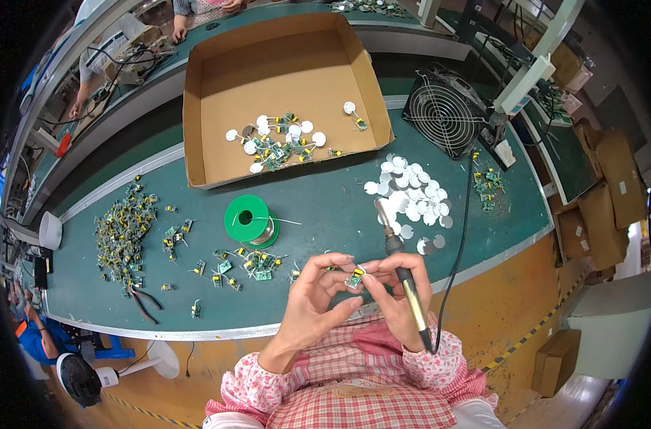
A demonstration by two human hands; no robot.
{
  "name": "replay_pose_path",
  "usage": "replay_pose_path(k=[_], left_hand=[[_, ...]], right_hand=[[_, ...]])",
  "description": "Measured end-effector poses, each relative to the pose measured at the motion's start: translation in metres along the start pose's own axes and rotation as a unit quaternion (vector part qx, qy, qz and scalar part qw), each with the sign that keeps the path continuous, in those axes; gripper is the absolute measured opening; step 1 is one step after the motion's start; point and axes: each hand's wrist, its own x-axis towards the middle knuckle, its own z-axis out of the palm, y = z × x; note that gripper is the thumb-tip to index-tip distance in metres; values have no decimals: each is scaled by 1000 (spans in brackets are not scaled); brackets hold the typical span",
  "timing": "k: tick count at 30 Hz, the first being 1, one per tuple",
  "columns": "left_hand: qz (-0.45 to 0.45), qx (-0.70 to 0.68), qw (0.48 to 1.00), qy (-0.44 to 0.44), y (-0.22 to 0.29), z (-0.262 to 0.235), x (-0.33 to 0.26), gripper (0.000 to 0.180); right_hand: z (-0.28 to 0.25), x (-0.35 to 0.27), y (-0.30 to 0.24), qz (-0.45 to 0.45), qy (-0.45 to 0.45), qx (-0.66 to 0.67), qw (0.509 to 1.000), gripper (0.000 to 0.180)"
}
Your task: The person solders wires and small electronic components onto circuit boards using a soldering iron and solder from a spool, holding the wires and components in place with pliers.
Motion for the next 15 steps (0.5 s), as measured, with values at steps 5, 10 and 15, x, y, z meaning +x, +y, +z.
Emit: replay_pose_path(k=[5, 10, 15], left_hand=[[20, 172, 982, 76, -10, -1, -4, 35], [212, 470, 855, 51, -6, 5, -11, 33], [50, 263, 960, 79, 0, 12, -7, 28]], right_hand=[[3, 1, -6, -100, -9, -177, 979, 27], [1, -2, -7, -42, 20, -197, 979, 25], [-5, -6, -9, -75, 13, -227, 971, 22]])
